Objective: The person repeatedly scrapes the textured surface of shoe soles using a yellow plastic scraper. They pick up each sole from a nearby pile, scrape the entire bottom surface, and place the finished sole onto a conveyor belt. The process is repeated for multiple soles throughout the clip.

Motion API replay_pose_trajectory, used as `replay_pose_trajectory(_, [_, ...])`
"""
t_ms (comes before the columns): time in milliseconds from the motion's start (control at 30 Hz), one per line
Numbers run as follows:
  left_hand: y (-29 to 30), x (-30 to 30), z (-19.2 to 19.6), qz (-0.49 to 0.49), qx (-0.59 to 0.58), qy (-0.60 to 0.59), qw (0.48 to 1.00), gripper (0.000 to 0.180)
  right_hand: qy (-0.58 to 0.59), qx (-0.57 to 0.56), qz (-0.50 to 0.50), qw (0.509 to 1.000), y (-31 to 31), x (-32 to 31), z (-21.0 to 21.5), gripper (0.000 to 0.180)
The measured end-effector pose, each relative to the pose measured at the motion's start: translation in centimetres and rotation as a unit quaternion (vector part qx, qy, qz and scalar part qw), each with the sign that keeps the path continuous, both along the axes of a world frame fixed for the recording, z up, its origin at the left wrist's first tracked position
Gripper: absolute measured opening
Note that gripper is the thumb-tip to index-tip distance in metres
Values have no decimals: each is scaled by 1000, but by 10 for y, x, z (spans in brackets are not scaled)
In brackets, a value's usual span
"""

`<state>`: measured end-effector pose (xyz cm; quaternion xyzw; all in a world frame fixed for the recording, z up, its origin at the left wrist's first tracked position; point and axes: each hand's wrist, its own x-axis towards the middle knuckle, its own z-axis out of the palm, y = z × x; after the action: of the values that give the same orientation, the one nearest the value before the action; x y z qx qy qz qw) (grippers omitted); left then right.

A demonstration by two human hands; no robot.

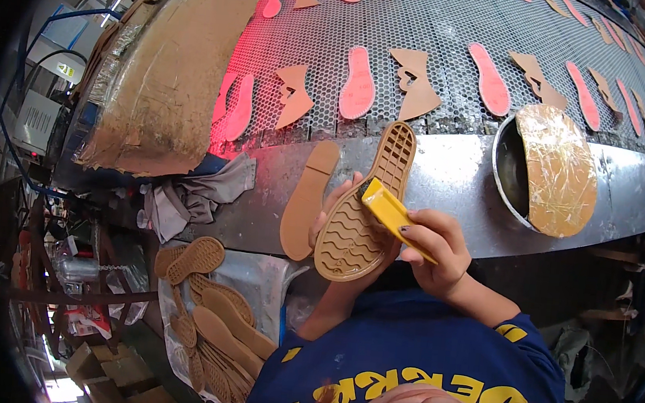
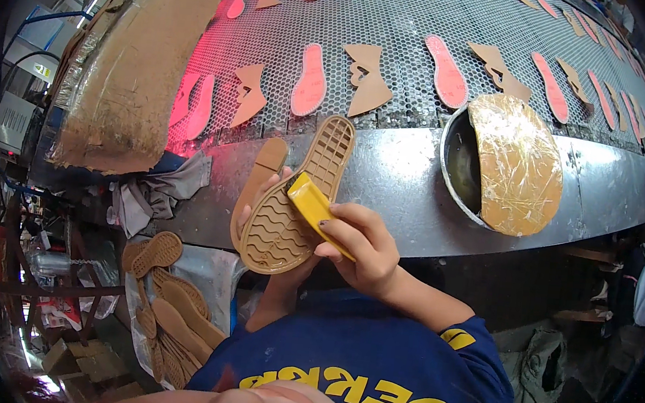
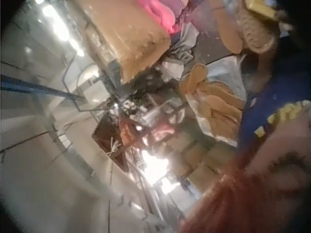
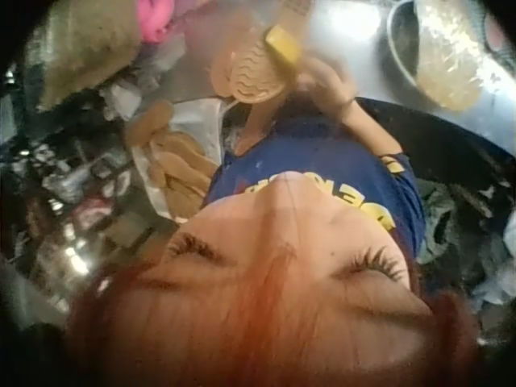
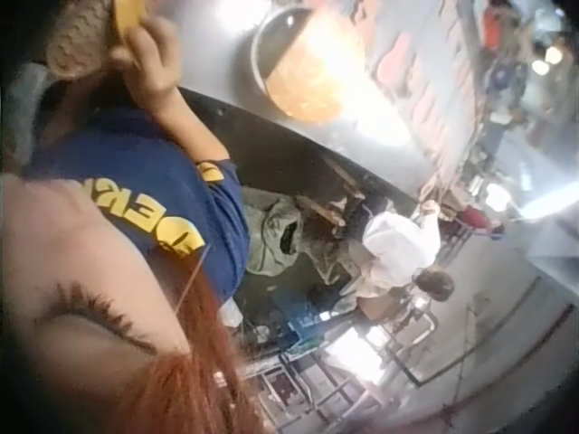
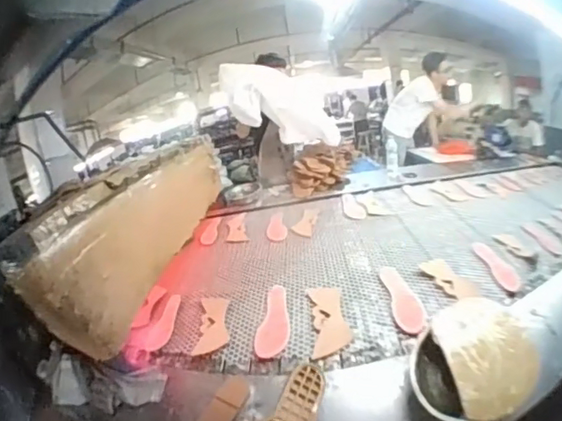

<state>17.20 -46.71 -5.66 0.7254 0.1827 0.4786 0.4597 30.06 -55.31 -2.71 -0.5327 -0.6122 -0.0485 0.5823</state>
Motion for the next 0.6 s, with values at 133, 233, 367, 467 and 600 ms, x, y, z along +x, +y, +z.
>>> replay_pose_trajectory(133, [-1, 4, -1, 43, -102, 79, 991, 74, -10, 14, 34, 999, -1, -7, 1, 38])
replay_pose_trajectory(233, [4, 9, -11, 68, 30, 79, 994, 87, -16, 13, 85, 996, -6, -10, 5, 40])
replay_pose_trajectory(367, [7, 15, -18, 49, 77, 4, 996, 103, -33, 55, 106, 992, -2, -10, 8, 39])
replay_pose_trajectory(467, [2, 21, -24, 44, 59, -47, 996, 103, -49, 51, 116, 991, -3, -4, 10, 38])
replay_pose_trajectory(600, [3, 21, -29, 0, 5, -64, 998, 104, -56, 53, 124, 989, -4, -4, 16, 38])
